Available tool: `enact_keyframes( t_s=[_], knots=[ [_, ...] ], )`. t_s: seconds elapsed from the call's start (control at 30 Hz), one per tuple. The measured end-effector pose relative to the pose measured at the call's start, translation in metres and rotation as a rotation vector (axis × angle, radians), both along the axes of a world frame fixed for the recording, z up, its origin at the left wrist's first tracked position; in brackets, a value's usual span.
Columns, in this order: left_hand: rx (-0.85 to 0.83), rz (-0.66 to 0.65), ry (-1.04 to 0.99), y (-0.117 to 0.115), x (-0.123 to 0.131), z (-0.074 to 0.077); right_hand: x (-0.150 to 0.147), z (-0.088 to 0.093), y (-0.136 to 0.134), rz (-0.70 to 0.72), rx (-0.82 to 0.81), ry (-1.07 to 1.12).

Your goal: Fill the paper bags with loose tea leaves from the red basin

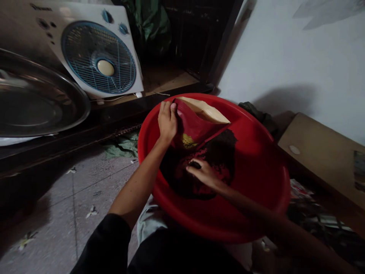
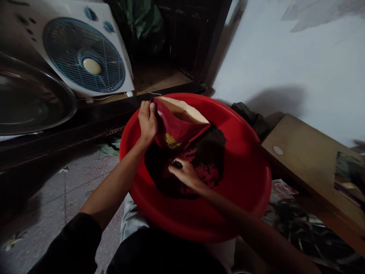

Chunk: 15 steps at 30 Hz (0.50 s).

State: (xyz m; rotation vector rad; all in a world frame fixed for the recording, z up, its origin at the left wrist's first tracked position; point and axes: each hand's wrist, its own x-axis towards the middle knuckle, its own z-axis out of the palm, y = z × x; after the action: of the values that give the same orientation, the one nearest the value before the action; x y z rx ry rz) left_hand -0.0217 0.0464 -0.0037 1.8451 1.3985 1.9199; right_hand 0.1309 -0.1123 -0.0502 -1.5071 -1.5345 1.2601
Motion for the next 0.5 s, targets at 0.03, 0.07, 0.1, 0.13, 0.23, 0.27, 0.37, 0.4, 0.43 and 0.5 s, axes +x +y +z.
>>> enact_keyframes(
  t_s=[0.03,0.07,0.1,0.13,0.23,0.27,0.37,0.4,0.43,0.5],
  knots=[
    [0.002,-0.007,0.011,-0.001,0.000,0.001,0.006,0.014,0.003,-0.090,0.035,0.045],
    [0.003,-0.017,0.025,-0.002,0.001,0.001,0.012,0.029,0.006,-0.179,0.095,0.098],
    [0.003,-0.029,0.039,-0.004,0.001,0.002,0.018,0.045,0.009,-0.261,0.181,0.149],
    [0.002,-0.043,0.053,-0.006,0.002,0.003,0.022,0.063,0.014,-0.335,0.296,0.196],
    [-0.005,-0.103,0.111,-0.014,0.006,0.005,0.028,0.114,0.035,-0.464,0.666,0.315],
    [-0.008,-0.129,0.138,-0.017,0.008,0.006,0.029,0.127,0.045,-0.478,0.730,0.355],
    [-0.008,-0.186,0.212,-0.022,0.011,0.006,0.027,0.150,0.079,-0.490,0.705,0.469],
    [-0.005,-0.189,0.222,-0.023,0.011,0.007,0.026,0.151,0.089,-0.472,0.657,0.489],
    [-0.001,-0.184,0.226,-0.023,0.011,0.007,0.025,0.149,0.098,-0.450,0.611,0.495],
    [0.004,-0.171,0.227,-0.022,0.011,0.007,0.025,0.140,0.112,-0.410,0.564,0.492]
  ],
)
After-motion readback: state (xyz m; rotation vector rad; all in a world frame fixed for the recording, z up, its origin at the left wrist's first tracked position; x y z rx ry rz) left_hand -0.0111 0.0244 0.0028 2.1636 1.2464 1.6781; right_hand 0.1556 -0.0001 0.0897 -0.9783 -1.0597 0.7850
